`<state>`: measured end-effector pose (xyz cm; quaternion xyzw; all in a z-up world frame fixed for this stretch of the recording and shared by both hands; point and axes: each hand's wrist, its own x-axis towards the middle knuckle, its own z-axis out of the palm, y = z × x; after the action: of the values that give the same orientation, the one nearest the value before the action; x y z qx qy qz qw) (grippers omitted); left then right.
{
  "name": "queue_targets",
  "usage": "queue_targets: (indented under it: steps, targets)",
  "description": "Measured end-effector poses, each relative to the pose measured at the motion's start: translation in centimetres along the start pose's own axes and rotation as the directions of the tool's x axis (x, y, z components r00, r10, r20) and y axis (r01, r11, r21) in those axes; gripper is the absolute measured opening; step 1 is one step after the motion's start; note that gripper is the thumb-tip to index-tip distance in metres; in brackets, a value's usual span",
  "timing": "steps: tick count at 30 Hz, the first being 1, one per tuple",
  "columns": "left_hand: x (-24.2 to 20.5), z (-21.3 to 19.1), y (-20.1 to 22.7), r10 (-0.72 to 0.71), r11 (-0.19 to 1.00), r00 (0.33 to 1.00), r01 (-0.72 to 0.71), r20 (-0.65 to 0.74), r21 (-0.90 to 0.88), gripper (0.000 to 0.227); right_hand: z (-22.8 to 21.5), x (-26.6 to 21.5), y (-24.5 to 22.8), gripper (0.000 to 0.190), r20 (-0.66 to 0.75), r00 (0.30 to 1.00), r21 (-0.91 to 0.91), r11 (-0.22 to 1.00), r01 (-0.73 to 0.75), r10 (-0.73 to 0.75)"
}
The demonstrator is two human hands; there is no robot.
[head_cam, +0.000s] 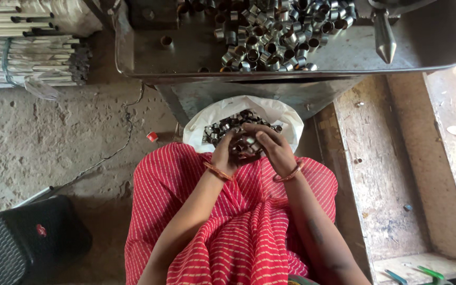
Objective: The person sits on the floor and repeatedly picks up small metal caps from a tray, transferring them into a white sack placed between their legs. The person handles the caps by hand, moving them in small batches from the tray to the sack.
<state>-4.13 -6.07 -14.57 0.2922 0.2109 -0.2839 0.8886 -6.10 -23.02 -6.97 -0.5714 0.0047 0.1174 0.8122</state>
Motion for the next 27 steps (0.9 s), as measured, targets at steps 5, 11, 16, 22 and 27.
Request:
queue_targets:
  steps: [5,11,16,22,27]
  targets:
    - [-1.0,1.1,0.7,0.061,0.996,0.995,-0.055,0.079,-0.071,0.037,-0.2,0.4,-0.9,0.034,-0.004,0.995,-0.031,0.995,0.095,-0.095]
    - [-0.6,0.2,0.2,0.038,0.998,0.995,-0.033,0.095,-0.055,0.036,-1.5,0.3,-3.7,0.03,-0.237,0.954,-0.065,0.982,0.175,-0.186]
    - [0.4,-1.0,0.5,0.036,0.998,0.967,-0.021,0.251,-0.061,0.038,-2.8,0.9,-8.4,0.032,-0.332,0.875,-0.07,0.934,0.351,-0.354]
    - [1.4,-1.0,1.6,0.013,0.998,0.985,-0.023,0.171,0.057,0.047,-6.4,3.5,-13.4,0.043,-0.321,0.696,-0.605,0.704,0.372,-0.643]
    - [4.1,-1.8,1.1,0.112,0.567,0.991,-0.008,-0.067,0.824,0.051,-10.6,10.5,-15.0,0.072,-0.207,0.77,-0.954,0.3,-0.021,-0.603]
